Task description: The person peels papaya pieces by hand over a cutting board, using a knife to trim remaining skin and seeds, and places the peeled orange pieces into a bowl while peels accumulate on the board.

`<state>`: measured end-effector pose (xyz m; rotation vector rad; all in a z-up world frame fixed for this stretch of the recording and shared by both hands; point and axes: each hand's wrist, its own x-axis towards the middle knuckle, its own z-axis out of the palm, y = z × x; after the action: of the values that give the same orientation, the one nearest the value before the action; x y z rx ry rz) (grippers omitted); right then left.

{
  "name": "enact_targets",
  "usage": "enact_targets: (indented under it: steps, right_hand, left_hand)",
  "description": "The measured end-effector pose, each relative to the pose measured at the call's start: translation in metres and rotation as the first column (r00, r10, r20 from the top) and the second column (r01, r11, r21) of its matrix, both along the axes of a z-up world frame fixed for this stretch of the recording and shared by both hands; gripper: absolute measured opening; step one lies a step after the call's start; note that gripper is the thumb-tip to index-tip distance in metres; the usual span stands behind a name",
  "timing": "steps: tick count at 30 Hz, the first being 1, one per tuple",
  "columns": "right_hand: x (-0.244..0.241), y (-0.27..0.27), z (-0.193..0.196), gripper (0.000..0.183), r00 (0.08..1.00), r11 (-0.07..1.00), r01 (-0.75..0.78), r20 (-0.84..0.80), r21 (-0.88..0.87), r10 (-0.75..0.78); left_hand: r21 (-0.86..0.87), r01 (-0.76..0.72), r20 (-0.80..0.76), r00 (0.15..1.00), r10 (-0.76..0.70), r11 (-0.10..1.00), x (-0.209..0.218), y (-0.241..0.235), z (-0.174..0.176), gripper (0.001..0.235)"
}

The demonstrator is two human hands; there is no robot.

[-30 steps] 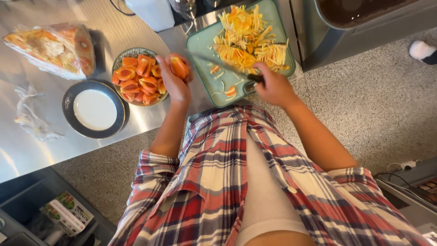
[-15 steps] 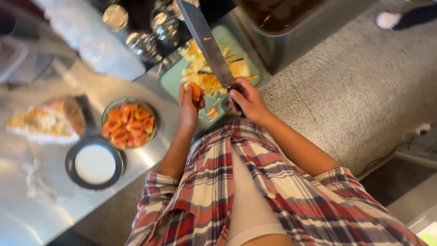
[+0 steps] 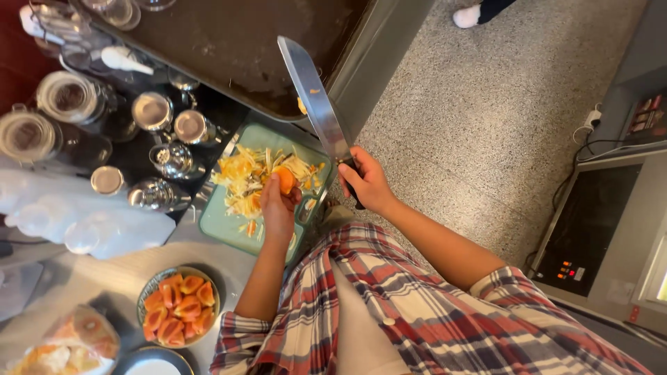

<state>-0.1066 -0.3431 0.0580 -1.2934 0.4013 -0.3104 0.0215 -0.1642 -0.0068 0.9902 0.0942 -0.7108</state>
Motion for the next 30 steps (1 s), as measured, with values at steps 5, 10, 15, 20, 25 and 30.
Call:
enact_targets:
  steps: [5, 10, 15, 20, 25, 30]
  right_hand:
    - [-0.006, 0.003, -0.003, 0.007, 1.000, 1.000, -0.024, 0.016, 0.021, 0.024]
    - [-0.004, 0.006, -0.007, 0.009, 0.999, 0.999, -0.038, -0.032, 0.013, 0.039]
    - [0.005, 0.012, 0.000, 0.006, 0.997, 0.996, -0.048, -0.063, -0.071, 0.044]
    - [0.018, 0.017, 0.021, 0.008, 0.994, 0.994, -0.104, -0.043, -0.027, 0.103]
    - [0.034, 0.025, 0.027, 0.009, 0.976, 0.976, -0.216, -0.038, -0.007, 0.215]
    - [0.050, 0.034, 0.033, 0.010, 0.948, 0.943, -0.320, -0.023, -0.090, 0.319]
  left_hand:
    - [-0.069, -0.026, -0.084, 0.996, 0.020, 0.997, 0.004, -0.016, -0.009, 0.032]
    - [-0.039, 0.020, 0.043, 0.999, -0.019, 0.999, 0.008, -0.026, 0.005, 0.031]
    - [0.087, 0.068, 0.200, 0.976, -0.084, 0.994, 0.008, -0.021, 0.017, 0.030]
    - [0.186, 0.019, 0.456, 0.884, -0.103, 0.982, 0.006, -0.012, 0.039, 0.030]
    - [0.139, 0.017, 0.494, 0.866, -0.084, 0.990, 0.001, 0.003, 0.068, 0.027]
    - [0.170, -0.048, 0.495, 0.868, -0.044, 0.984, 0.003, 0.014, 0.085, 0.026]
